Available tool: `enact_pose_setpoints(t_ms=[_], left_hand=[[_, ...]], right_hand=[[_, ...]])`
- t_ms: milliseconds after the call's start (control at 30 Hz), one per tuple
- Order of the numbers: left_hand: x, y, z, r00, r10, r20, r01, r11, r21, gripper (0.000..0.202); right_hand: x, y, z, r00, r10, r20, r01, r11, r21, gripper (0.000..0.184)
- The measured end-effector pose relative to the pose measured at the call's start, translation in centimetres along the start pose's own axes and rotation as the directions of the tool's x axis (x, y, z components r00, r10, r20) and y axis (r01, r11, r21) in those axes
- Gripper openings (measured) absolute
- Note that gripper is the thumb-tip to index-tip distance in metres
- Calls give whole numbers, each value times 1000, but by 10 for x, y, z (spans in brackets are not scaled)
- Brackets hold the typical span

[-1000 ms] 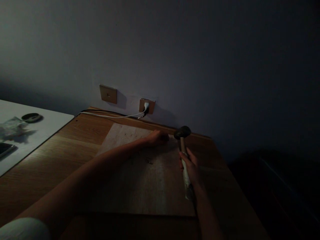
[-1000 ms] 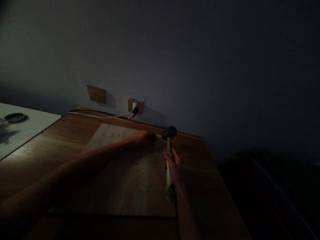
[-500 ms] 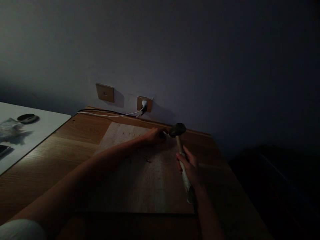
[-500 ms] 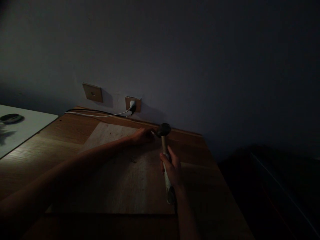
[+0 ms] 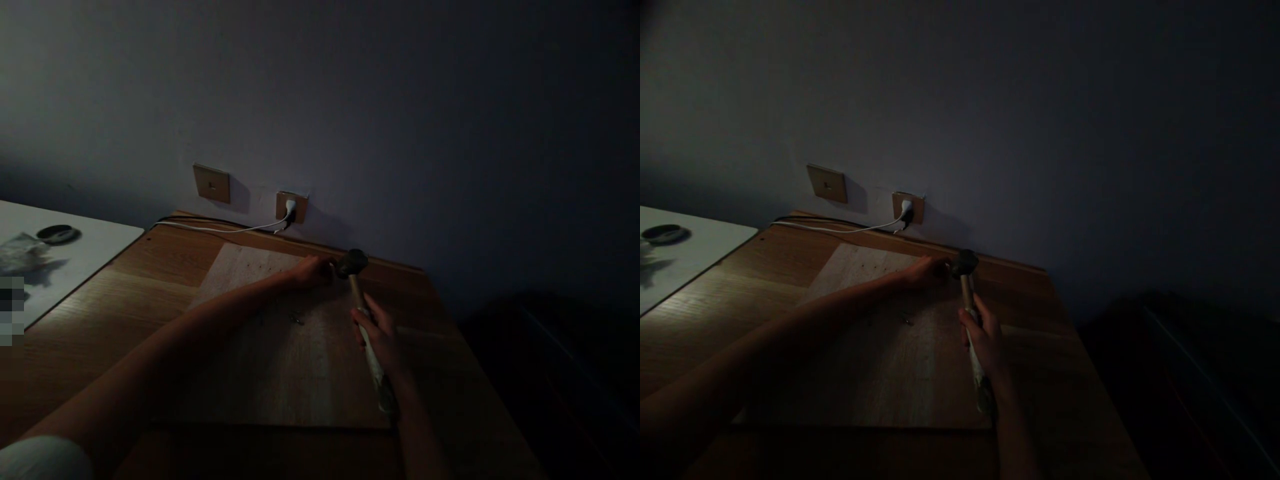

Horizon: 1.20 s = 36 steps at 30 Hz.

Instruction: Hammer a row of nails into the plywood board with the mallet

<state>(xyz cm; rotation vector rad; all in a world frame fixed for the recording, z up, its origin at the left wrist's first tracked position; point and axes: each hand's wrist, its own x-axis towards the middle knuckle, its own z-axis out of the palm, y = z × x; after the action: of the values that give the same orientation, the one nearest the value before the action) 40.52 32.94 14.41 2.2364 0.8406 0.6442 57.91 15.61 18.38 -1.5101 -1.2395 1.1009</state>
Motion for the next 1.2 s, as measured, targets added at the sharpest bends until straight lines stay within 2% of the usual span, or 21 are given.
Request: enact_pose_setpoints(t_ms=[133,267,567,767,867,1100,1200], left_hand=[[1,-1,0,1000,-3,-17,3,1000,-13,46],[1,-4,1,1000,2,-4,-2,1000,-22,49],[1,0,-2,1000,2,6,-2,1000,-6,49],[0,-1,0,1000,23,12,-23,1000,7,47],[1,-4,1,1000,18,9,-18,1000,-24,50],[1,-5,0,1000,18,19,-17,998,-53,50],[1,-5,0,1000,18,26,-16,997,-78,49]], right_hand=[[0,-1,1,999,38,5,-38,999,-3,50],[-2,-3,0,1000,13,-9,-13,1000,12,59],[1,2,3,1000,5,-15,-5,1000,4,64],[1,2,1,1000,27,-14,-28,999,-17,62],[2,2,1,999,38,-12,-38,999,-25,55],[4,5,-1,995,16,-99,-17,1000,-9,41],[4,5,-1,997,8,-72,-8,1000,2,44]])
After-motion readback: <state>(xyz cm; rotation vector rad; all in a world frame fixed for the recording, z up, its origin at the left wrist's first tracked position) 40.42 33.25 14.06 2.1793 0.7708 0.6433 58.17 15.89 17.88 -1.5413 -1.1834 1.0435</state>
